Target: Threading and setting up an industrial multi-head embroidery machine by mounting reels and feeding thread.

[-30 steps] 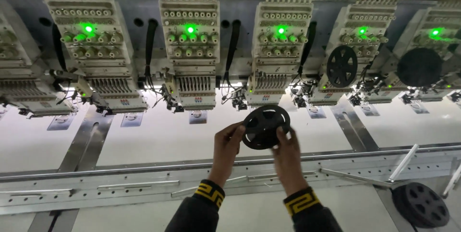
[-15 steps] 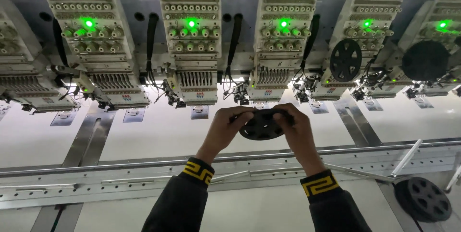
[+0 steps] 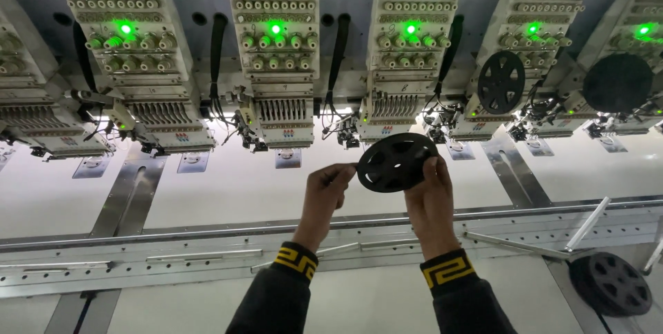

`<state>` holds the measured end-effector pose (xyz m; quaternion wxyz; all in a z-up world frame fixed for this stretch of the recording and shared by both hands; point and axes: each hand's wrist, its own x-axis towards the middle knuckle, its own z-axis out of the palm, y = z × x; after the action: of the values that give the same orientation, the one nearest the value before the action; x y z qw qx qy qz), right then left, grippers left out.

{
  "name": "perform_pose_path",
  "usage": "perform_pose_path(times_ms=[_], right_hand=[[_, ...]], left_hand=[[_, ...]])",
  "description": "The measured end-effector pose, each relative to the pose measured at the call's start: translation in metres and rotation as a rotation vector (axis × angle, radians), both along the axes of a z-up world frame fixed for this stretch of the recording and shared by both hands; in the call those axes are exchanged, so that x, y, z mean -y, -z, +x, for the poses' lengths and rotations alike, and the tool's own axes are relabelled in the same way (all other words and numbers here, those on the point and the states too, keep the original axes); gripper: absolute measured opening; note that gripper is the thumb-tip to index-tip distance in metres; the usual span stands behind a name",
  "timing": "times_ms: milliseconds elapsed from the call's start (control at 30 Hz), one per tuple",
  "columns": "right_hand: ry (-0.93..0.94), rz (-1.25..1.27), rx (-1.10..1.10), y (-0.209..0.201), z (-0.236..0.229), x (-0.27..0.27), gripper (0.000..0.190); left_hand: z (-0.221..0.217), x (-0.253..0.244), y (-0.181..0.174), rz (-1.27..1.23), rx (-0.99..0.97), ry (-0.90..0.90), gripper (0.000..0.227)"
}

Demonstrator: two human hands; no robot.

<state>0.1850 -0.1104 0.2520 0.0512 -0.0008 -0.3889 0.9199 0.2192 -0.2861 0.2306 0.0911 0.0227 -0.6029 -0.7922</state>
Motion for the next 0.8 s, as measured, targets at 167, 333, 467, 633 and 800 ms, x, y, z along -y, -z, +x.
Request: perform_pose_path(times_ms=[167, 333, 467, 633, 800], right_hand=[[-0.052, -0.197, 0.055, -0.01, 0.007, 0.013, 0.013], [-0.142, -0.28, 0.056, -0.019, 0.011, 0.023, 0.014], [-0.165, -0.304, 0.093, 0.005, -0.01, 0.013, 0.04], [-0.219, -0.376, 0.024, 0.018, -0.034, 0.013, 0.065], [-0.258, -0.282, 0.131, 0.031, -0.049, 0.021, 0.059]], left_hand=[[0.005, -0.012, 0.018, 0.123, 0.065, 0.011, 0.027], [0.019, -0.012, 0.03, 0.158, 0.08, 0.056, 0.029], [0.02, -0.002, 0.067, -0.045, 0.202, 0.177, 0.026], [0.005, 0.016, 0.158, -0.584, 0.041, 0.267, 0.022], [0.0, 0.02, 0.072, -0.126, -0.09, -0.031, 0.042]])
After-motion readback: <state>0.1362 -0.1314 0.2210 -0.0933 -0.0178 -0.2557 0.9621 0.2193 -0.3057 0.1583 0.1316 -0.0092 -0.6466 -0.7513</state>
